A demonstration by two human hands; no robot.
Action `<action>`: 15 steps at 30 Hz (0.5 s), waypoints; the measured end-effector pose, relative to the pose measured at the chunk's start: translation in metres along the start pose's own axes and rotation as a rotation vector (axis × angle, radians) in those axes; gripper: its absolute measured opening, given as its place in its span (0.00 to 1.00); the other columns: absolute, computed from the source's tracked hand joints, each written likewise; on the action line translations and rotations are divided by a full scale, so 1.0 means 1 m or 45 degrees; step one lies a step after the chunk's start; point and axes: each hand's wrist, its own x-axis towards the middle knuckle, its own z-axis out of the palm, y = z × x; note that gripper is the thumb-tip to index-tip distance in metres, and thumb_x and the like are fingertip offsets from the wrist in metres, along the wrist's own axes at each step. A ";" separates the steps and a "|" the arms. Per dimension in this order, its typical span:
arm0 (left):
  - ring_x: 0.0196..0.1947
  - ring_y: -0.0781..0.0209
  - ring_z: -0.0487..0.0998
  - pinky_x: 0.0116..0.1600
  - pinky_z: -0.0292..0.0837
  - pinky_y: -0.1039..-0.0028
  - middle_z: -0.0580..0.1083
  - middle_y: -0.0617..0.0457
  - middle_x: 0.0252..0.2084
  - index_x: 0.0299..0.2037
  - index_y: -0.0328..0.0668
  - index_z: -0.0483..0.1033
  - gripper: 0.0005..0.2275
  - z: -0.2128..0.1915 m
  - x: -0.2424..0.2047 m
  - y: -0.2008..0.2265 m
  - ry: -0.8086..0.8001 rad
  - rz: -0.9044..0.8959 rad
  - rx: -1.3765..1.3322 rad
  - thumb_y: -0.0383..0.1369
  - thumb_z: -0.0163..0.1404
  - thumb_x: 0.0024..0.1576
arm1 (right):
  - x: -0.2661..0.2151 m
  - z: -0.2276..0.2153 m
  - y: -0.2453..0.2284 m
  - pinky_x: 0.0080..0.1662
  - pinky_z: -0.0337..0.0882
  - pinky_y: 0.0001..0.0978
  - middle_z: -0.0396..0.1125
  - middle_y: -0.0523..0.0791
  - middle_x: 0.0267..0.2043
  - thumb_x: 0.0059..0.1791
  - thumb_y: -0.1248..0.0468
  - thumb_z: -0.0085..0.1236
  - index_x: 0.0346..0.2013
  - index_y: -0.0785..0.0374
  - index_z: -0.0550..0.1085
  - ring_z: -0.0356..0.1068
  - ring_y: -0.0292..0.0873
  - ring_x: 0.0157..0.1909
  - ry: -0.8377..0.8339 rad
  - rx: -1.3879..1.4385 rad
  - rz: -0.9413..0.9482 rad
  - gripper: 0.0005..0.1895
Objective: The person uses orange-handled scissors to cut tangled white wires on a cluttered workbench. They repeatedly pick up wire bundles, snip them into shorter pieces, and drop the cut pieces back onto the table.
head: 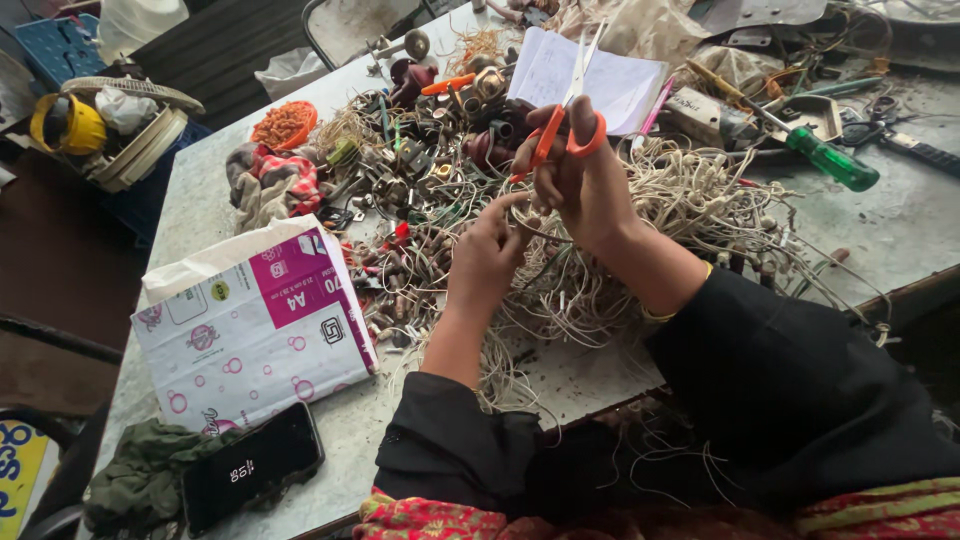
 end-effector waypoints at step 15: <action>0.29 0.69 0.67 0.33 0.62 0.80 0.75 0.56 0.41 0.42 0.40 0.84 0.10 -0.001 0.009 -0.028 0.357 0.176 -0.195 0.38 0.61 0.58 | -0.002 0.006 -0.002 0.30 0.65 0.28 0.70 0.51 0.40 0.56 0.34 0.44 0.59 0.64 0.66 0.59 0.35 0.23 -0.060 -0.011 0.048 0.36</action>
